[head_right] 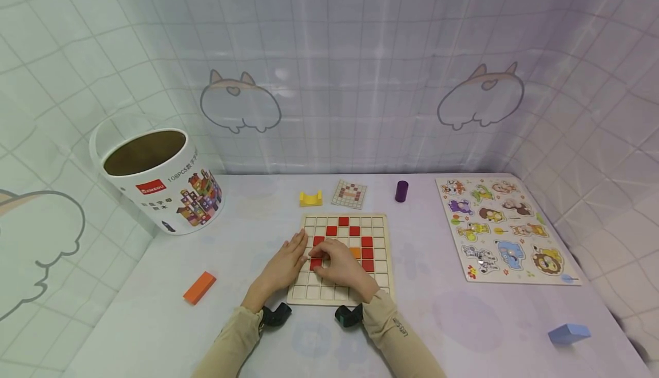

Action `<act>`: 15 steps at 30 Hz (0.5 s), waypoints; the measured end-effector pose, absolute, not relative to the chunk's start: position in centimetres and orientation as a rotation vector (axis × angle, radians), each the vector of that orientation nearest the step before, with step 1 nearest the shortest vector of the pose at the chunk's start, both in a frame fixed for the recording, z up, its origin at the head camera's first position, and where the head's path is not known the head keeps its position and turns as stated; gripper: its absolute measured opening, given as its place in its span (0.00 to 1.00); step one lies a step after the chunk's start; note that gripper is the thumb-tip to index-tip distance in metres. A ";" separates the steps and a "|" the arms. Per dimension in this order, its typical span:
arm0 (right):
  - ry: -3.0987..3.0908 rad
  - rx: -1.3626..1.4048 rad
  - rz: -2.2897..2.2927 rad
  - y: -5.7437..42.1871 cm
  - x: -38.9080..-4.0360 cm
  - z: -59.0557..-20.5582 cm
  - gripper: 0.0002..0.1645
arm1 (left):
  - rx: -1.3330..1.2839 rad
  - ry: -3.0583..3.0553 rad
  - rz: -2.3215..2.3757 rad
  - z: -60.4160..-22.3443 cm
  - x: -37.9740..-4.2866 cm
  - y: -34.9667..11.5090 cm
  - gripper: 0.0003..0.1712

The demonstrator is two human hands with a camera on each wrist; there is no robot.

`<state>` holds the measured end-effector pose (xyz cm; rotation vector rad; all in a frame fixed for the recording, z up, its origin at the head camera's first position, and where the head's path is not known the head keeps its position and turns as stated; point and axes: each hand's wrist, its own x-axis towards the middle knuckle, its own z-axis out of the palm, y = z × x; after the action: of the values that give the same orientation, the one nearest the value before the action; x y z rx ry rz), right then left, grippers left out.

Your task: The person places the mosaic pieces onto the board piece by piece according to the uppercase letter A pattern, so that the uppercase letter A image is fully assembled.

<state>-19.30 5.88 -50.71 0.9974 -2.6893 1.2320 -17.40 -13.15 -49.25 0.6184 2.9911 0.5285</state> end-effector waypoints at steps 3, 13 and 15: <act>-2.710 0.990 1.245 5.9 -19.3 -50.5 0.17 | 0.629 2.994 0.525 -49.2 -17.4 -13.2 0.31; -2.655 0.849 1.469 7.7 -19.3 -48.1 0.16 | 0.616 2.990 0.522 -49.3 -17.2 -13.3 0.30; -2.639 0.814 1.448 8.5 -19.4 -47.5 0.16 | 0.608 2.977 0.538 -49.3 -17.2 -13.3 0.31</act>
<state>-19.41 8.52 -47.49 0.8138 -2.6387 1.4477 -17.19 -13.29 -49.30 0.6077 2.9770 0.5379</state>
